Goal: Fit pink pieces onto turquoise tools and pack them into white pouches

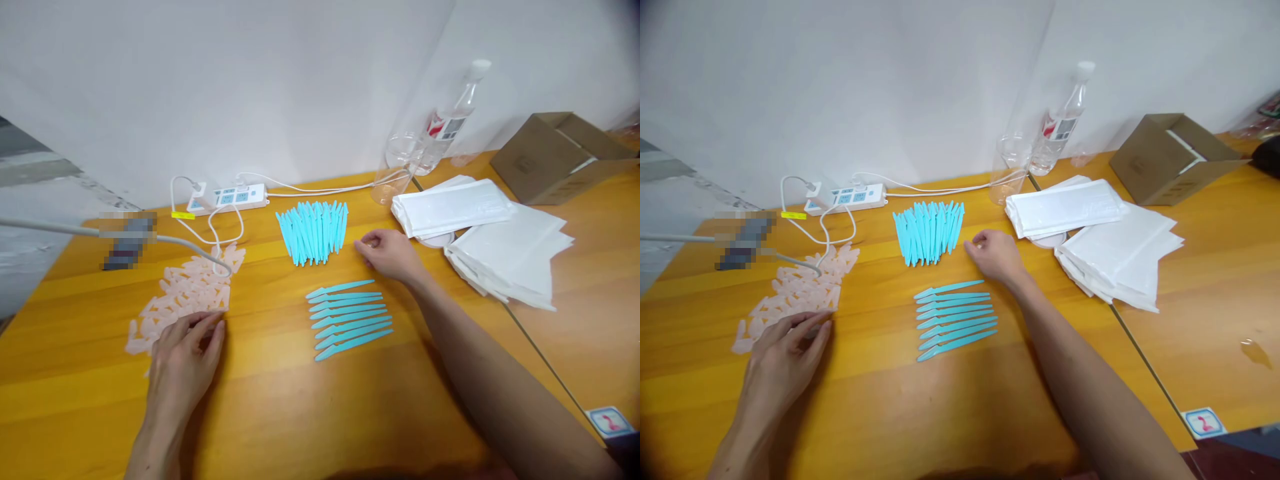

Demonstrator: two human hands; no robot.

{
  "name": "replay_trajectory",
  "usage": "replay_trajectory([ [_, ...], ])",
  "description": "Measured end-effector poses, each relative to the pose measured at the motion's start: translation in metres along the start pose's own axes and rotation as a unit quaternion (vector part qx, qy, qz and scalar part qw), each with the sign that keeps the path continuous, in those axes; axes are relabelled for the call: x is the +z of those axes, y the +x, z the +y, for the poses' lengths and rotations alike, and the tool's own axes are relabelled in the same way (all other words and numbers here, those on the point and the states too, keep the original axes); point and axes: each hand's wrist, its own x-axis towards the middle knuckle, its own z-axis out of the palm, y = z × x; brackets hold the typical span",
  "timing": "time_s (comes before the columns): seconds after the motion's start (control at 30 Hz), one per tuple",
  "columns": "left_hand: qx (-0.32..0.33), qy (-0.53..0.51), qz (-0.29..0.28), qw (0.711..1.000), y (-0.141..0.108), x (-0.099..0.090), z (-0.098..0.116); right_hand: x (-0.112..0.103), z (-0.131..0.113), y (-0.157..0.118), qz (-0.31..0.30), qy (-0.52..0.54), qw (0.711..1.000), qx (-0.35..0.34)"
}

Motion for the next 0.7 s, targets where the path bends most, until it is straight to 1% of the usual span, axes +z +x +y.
replay_trajectory([
  [0.1,-0.012,-0.008,0.004,1.000,0.001,-0.001,0.006,0.012,-0.017,0.027,0.007,-0.040,0.999,0.018],
  [0.2,-0.020,-0.023,0.008,1.000,0.002,-0.003,0.011,0.021,-0.024,0.047,0.011,-0.051,0.998,0.036],
  [0.3,-0.029,-0.037,0.000,0.999,0.001,-0.005,0.012,0.019,-0.018,0.059,0.014,-0.058,0.996,0.067],
  [0.4,-0.034,-0.046,0.008,0.998,0.001,-0.008,0.007,0.008,-0.005,0.061,0.015,-0.062,0.993,0.097],
  [0.5,-0.037,-0.049,0.026,0.998,0.001,-0.013,-0.005,-0.008,0.008,0.051,-0.008,-0.037,0.994,0.100],
  [0.57,-0.037,-0.045,0.030,0.998,0.001,-0.017,-0.015,-0.019,0.015,0.035,-0.025,-0.006,0.996,0.085],
  [0.63,-0.031,-0.043,0.025,0.998,0.001,-0.020,-0.023,-0.030,0.019,0.014,-0.050,0.072,0.994,0.058],
  [0.67,-0.027,-0.043,0.015,0.999,0.000,-0.020,-0.027,-0.035,0.021,0.003,-0.078,0.148,0.985,0.039],
  [0.7,-0.022,-0.043,-0.001,0.999,0.000,-0.020,-0.030,-0.039,0.022,-0.009,-0.112,0.216,0.970,0.025],
])
